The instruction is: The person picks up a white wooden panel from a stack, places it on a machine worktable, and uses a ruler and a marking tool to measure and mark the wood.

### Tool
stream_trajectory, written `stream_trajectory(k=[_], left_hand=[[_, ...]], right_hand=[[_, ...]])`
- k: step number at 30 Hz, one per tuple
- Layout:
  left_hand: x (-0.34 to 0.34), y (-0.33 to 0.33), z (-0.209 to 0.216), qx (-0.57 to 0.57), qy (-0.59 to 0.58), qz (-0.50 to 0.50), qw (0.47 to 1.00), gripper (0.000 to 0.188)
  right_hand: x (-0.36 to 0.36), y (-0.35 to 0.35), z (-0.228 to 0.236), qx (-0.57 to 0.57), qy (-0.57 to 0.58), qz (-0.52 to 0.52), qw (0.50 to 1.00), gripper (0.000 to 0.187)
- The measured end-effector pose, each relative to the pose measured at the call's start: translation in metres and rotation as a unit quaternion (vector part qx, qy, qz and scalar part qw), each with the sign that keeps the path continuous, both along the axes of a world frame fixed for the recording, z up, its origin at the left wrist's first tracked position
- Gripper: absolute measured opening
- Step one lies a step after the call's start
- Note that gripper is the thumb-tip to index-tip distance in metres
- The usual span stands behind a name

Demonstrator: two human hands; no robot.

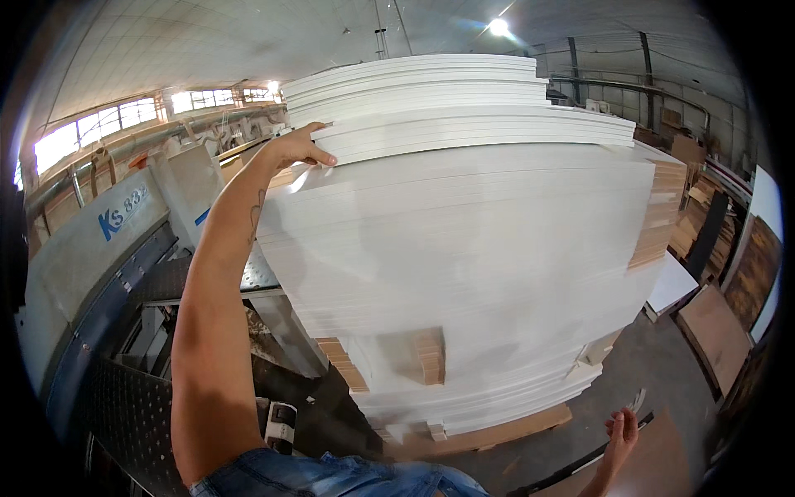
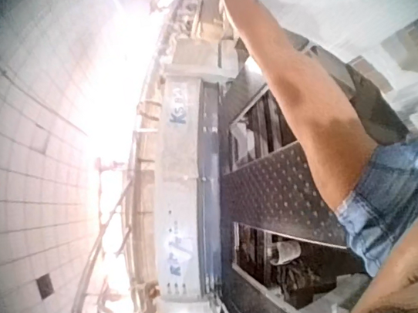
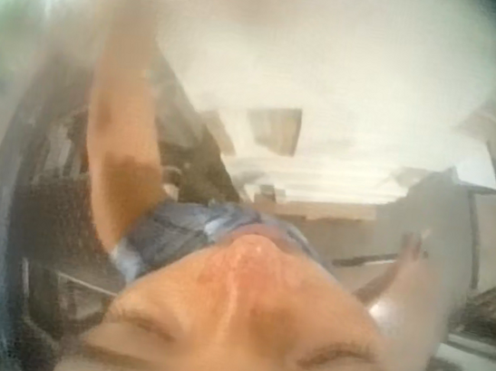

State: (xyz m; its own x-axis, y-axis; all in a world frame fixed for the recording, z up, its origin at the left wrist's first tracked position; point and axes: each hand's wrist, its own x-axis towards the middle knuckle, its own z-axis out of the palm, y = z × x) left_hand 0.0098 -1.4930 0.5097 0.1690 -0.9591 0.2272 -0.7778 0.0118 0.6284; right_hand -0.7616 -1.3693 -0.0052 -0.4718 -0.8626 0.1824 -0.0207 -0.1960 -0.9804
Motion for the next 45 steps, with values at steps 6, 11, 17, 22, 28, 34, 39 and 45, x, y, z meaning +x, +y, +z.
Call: stream_trajectory(k=[6, 11, 17, 22, 28, 34, 39, 45], left_hand=[[0.001, 0.002, -0.001, -0.034, -0.062, 0.021, 0.997, 0.113], [-0.018, 0.008, 0.001, -0.031, -0.065, 0.004, 0.997, 0.115], [-0.015, 0.018, 0.002, -0.074, -0.148, 0.046, 0.985, 0.114], [-0.057, 0.039, 0.005, -0.075, -0.16, 0.043, 0.983, 0.106], [-0.115, 0.085, 0.007, -0.101, -0.206, 0.019, 0.973, 0.095], [-0.139, 0.125, 0.012, -0.169, -0.258, 0.01, 0.951, 0.081], [-0.165, 0.198, -0.002, -0.144, -0.204, 0.028, 0.968, 0.09], [-0.179, 0.272, -0.012, -0.141, -0.159, 0.057, 0.975, 0.088]], right_hand=[[0.021, -0.014, 0.002, 0.004, 0.006, 0.018, 1.0, 0.03], [0.005, -0.013, -0.005, 0.011, 0.005, 0.014, 1.0, 0.03], [0.025, -0.006, 0.003, 0.017, -0.01, 0.019, 1.0, 0.034], [0.014, -0.002, -0.001, 0.029, -0.006, 0.027, 0.999, 0.033], [0.023, -0.023, 0.023, 0.013, 0.01, 0.055, 0.998, 0.033], [0.036, -0.057, 0.044, -0.011, 0.0, 0.102, 0.995, 0.035], [0.066, -0.088, 0.081, -0.012, -0.002, 0.194, 0.981, 0.038], [0.121, -0.145, 0.185, -0.129, -0.019, 0.315, 0.94, 0.043]])
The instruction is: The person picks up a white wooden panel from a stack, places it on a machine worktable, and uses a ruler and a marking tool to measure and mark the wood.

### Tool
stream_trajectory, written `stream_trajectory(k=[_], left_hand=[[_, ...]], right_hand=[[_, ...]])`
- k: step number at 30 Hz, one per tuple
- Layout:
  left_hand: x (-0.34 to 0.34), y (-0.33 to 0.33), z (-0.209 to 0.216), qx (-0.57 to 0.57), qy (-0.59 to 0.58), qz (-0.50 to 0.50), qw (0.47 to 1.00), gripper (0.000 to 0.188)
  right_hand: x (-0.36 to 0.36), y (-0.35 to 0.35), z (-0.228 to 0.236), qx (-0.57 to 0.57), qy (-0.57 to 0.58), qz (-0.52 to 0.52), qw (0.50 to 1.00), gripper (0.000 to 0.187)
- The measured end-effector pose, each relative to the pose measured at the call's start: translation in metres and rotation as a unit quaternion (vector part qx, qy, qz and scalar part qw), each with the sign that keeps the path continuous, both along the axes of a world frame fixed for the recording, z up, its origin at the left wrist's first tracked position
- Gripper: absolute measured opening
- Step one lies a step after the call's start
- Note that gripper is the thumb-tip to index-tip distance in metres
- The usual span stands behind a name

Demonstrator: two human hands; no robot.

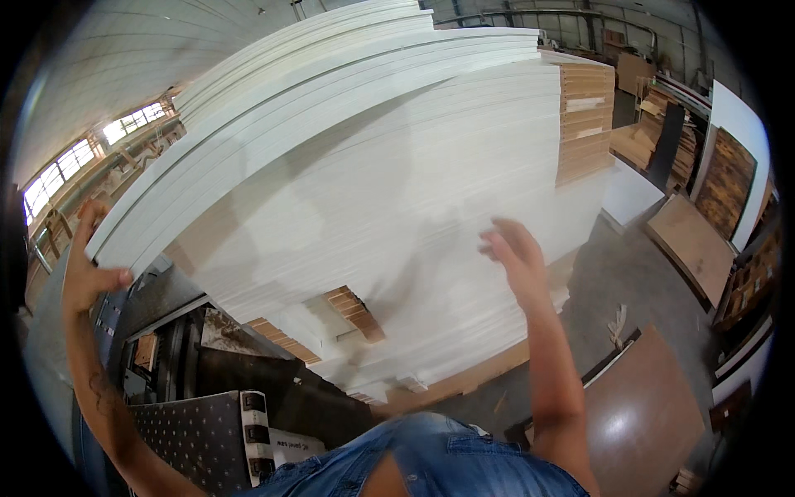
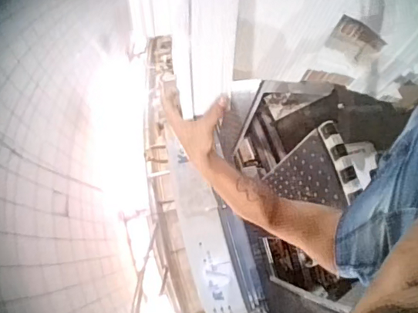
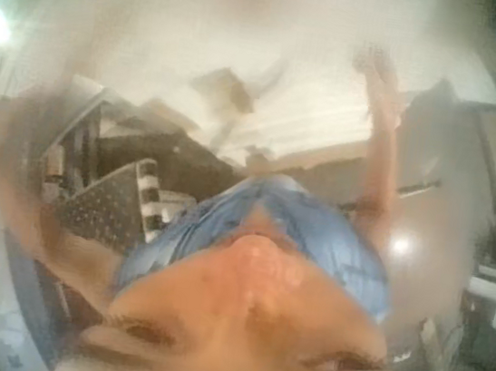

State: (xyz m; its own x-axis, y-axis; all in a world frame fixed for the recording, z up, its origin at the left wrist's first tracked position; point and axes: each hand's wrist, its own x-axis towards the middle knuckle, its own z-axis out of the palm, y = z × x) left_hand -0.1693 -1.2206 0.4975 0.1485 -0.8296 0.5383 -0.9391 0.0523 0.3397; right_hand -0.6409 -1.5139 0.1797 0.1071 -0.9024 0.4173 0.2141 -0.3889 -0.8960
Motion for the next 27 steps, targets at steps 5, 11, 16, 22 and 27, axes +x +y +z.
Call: stream_trajectory(k=[5, 11, 16, 22, 27], left_hand=[[-0.013, 0.041, -0.016, -0.018, 0.025, 0.009, 0.999, 0.097], [-0.017, 0.049, -0.054, -0.17, 0.286, -0.038, 0.942, 0.108], [-0.073, 0.009, -0.051, -0.14, 0.428, 0.039, 0.892, 0.093], [-0.083, 0.032, -0.039, -0.166, 0.479, 0.018, 0.862, 0.06], [-0.1, 0.079, -0.045, -0.215, 0.473, 0.047, 0.853, 0.06]], right_hand=[[0.073, -0.03, 0.13, -0.046, -0.16, 0.114, 0.979, 0.068], [0.102, -0.084, 0.206, -0.003, -0.25, 0.12, 0.961, 0.103], [0.105, -0.085, 0.21, -0.014, -0.214, 0.065, 0.975, 0.102], [0.1, -0.07, 0.224, 0.001, -0.228, 0.091, 0.969, 0.096], [0.08, -0.023, 0.221, -0.027, -0.212, 0.149, 0.966, 0.105]])
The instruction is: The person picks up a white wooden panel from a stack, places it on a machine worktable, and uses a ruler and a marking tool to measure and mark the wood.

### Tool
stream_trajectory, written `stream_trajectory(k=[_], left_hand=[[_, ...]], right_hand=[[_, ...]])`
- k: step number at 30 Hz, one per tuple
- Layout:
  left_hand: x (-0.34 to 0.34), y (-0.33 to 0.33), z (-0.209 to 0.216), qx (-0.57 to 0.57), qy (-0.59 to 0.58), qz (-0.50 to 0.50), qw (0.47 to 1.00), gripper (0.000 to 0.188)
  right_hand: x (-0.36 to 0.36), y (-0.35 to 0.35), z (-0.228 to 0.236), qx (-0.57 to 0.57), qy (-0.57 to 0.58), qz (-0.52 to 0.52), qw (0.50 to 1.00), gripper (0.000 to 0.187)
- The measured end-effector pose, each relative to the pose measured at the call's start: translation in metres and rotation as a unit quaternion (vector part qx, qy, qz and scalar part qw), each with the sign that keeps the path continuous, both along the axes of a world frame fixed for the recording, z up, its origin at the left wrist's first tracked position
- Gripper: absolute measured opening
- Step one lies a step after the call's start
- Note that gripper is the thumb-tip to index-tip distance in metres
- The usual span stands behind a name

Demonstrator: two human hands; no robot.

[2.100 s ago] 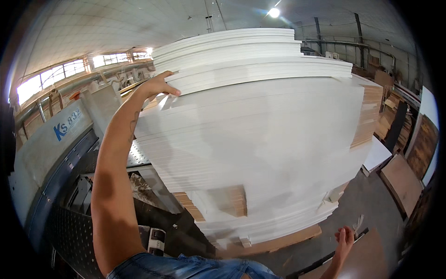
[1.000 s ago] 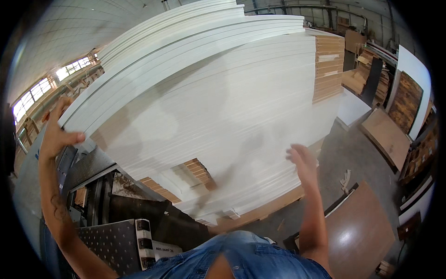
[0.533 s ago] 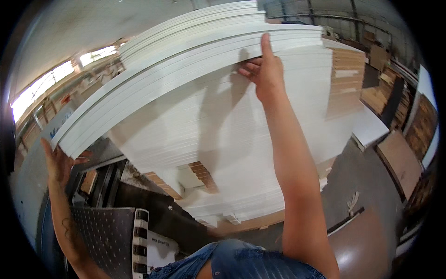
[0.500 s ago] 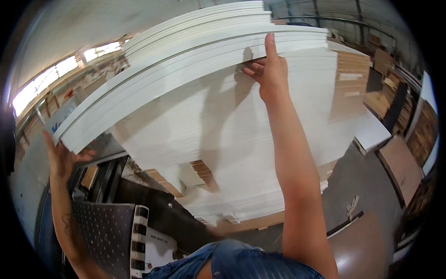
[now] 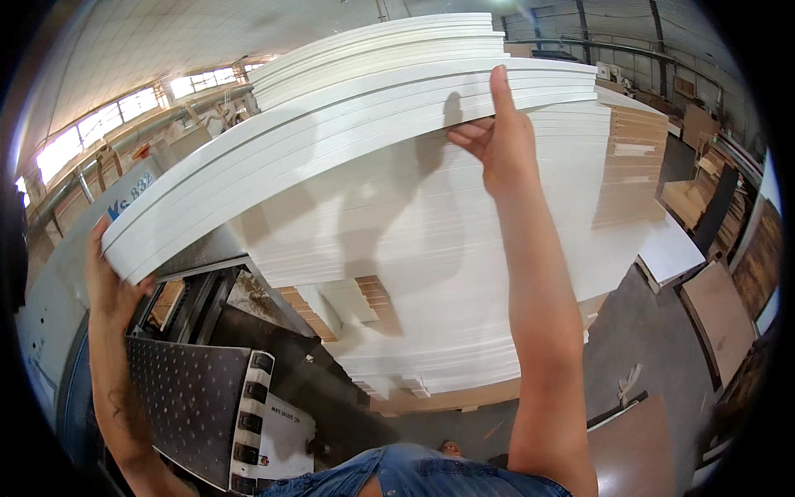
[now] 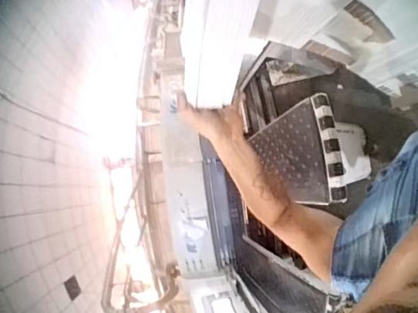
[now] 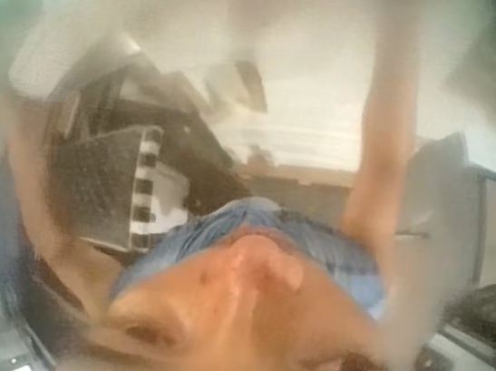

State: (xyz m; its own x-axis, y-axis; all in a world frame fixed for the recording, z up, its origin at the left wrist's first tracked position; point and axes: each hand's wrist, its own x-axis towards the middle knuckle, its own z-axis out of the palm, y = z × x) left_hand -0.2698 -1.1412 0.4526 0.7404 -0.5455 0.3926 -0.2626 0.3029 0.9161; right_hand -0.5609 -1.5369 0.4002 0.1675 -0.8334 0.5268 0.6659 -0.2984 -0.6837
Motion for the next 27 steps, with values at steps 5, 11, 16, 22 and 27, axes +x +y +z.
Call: stream_trajectory(k=[5, 11, 16, 22, 27], left_hand=[[0.007, 0.095, -0.01, 0.008, -0.053, 0.116, 0.992, 0.064], [0.027, 0.171, -0.055, -0.073, 0.052, 0.106, 0.99, 0.061], [0.049, 0.241, -0.133, -0.151, 0.123, 0.069, 0.978, 0.06], [0.059, 0.292, -0.247, -0.288, 0.232, 0.141, 0.918, 0.064], [0.024, 0.366, -0.31, -0.319, 0.2, 0.14, 0.916, 0.07]], right_hand=[[0.012, 0.074, -0.012, -0.008, -0.004, 0.039, 0.999, 0.102], [0.001, 0.077, 0.001, 0.063, -0.09, 0.023, 0.994, 0.107], [0.024, 0.131, -0.016, 0.089, -0.168, 0.009, 0.982, 0.09], [0.041, 0.175, -0.067, 0.135, -0.169, 0.046, 0.975, 0.071], [0.041, 0.227, -0.104, 0.142, -0.154, 0.046, 0.977, 0.073]])
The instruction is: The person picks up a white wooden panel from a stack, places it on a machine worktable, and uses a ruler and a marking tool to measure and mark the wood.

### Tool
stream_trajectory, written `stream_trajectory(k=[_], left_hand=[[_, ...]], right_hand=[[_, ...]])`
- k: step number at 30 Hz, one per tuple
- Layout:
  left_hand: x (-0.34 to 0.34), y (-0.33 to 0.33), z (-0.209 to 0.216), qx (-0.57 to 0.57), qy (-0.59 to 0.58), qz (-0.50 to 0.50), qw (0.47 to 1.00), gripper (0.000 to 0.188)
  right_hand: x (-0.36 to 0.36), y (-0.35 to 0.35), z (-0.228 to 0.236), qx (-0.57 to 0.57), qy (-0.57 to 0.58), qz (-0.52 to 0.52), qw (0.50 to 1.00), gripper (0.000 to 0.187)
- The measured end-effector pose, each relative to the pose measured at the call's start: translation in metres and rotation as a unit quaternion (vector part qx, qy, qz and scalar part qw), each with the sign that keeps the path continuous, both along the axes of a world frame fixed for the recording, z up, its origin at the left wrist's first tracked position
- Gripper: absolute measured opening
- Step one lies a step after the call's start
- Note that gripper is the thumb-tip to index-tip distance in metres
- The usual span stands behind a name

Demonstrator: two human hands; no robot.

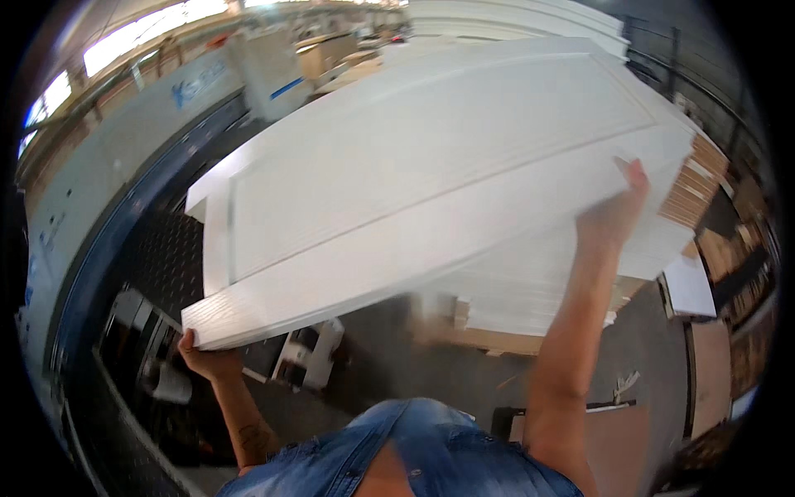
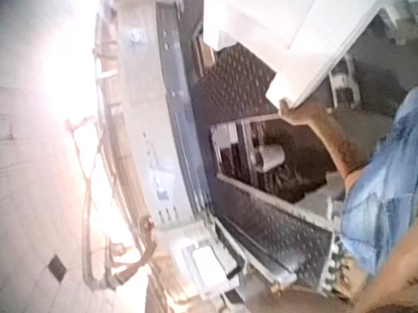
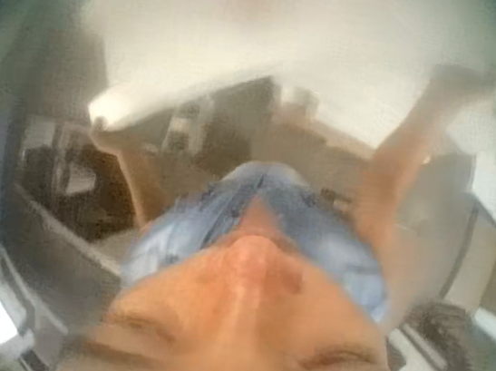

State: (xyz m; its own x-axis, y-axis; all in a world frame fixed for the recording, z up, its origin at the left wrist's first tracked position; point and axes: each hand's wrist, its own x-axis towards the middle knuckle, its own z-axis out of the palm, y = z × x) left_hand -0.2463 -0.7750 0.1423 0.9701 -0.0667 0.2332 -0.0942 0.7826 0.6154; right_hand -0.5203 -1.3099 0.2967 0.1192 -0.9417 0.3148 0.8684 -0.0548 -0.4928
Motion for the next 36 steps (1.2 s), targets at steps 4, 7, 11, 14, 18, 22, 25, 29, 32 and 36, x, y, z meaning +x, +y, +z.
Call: stream_trajectory(k=[4, 7, 11, 14, 18, 22, 25, 29, 32, 36], left_hand=[[-0.05, 0.053, -0.038, -0.03, -0.034, -0.029, 0.999, 0.069], [-0.104, 0.099, -0.047, 0.01, -0.053, 0.017, 0.998, 0.067], [-0.154, 0.155, -0.046, 0.02, 0.002, 0.171, 0.985, 0.065], [-0.183, 0.235, -0.071, 0.056, -0.054, 0.185, 0.98, 0.069], [-0.217, 0.33, -0.085, 0.056, -0.023, 0.234, 0.97, 0.07], [-0.234, 0.409, -0.083, 0.073, -0.008, 0.26, 0.963, 0.066], [-0.237, 0.449, -0.097, 0.125, 0.021, 0.278, 0.952, 0.064], [-0.248, 0.479, -0.096, 0.142, 0.12, 0.371, 0.91, 0.064], [-0.238, 0.487, -0.097, 0.179, 0.186, 0.353, 0.899, 0.064], [-0.218, 0.497, -0.117, 0.178, 0.261, 0.365, 0.876, 0.069]], right_hand=[[-0.009, 0.049, -0.017, -0.001, 0.021, -0.014, 1.0, 0.065], [0.01, 0.093, -0.032, -0.012, 0.035, 0.006, 0.999, 0.063], [0.04, 0.155, -0.041, -0.042, 0.059, 0.002, 0.997, 0.062], [0.067, 0.181, -0.07, -0.03, 0.063, 0.052, 0.996, 0.065], [0.12, 0.271, -0.089, 0.004, 0.047, 0.155, 0.987, 0.061], [0.169, 0.363, -0.117, 0.037, 0.038, 0.28, 0.958, 0.056], [0.209, 0.387, -0.173, 0.075, 0.072, 0.316, 0.943, 0.061], [0.245, 0.46, -0.2, 0.112, 0.126, 0.374, 0.912, 0.07], [0.282, 0.471, -0.247, 0.118, 0.144, 0.417, 0.89, 0.071], [0.329, 0.495, -0.277, 0.118, 0.177, 0.436, 0.874, 0.067]])
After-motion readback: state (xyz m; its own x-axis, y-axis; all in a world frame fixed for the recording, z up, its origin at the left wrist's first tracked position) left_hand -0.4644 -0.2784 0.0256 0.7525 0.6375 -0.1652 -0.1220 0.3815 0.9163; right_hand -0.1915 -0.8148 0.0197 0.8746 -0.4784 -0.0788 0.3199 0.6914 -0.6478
